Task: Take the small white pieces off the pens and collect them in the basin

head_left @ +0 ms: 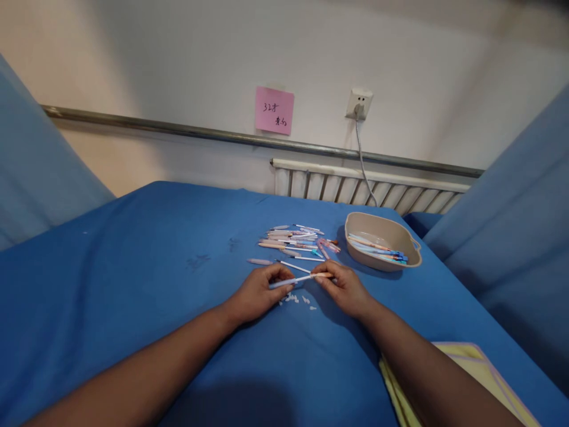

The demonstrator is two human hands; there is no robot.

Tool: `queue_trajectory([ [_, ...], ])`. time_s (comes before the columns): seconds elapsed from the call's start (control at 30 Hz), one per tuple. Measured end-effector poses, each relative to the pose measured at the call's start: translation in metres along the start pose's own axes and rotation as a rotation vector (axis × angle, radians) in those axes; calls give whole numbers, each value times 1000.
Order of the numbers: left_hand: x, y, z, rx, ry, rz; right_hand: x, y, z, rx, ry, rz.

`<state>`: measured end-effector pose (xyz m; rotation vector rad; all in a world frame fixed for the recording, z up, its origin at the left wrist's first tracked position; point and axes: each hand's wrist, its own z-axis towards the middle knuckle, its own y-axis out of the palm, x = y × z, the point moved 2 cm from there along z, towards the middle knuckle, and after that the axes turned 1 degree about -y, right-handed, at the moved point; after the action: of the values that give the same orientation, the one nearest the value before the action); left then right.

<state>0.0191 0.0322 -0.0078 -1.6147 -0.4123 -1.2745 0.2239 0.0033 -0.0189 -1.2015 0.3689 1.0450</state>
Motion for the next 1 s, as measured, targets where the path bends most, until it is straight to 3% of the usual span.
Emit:
queue_trajectory([
  [0.17, -1, 1, -1, -45, -13, -24, -6, 5, -3, -71, 1, 3],
  [0.47, -6, 10, -2, -61, -66, -116, -15, 14, -4, -77, -26, -38],
  [1.0, -3, 11, -6, -16, 90, 77, -13, 18, -7, -146, -42, -233],
])
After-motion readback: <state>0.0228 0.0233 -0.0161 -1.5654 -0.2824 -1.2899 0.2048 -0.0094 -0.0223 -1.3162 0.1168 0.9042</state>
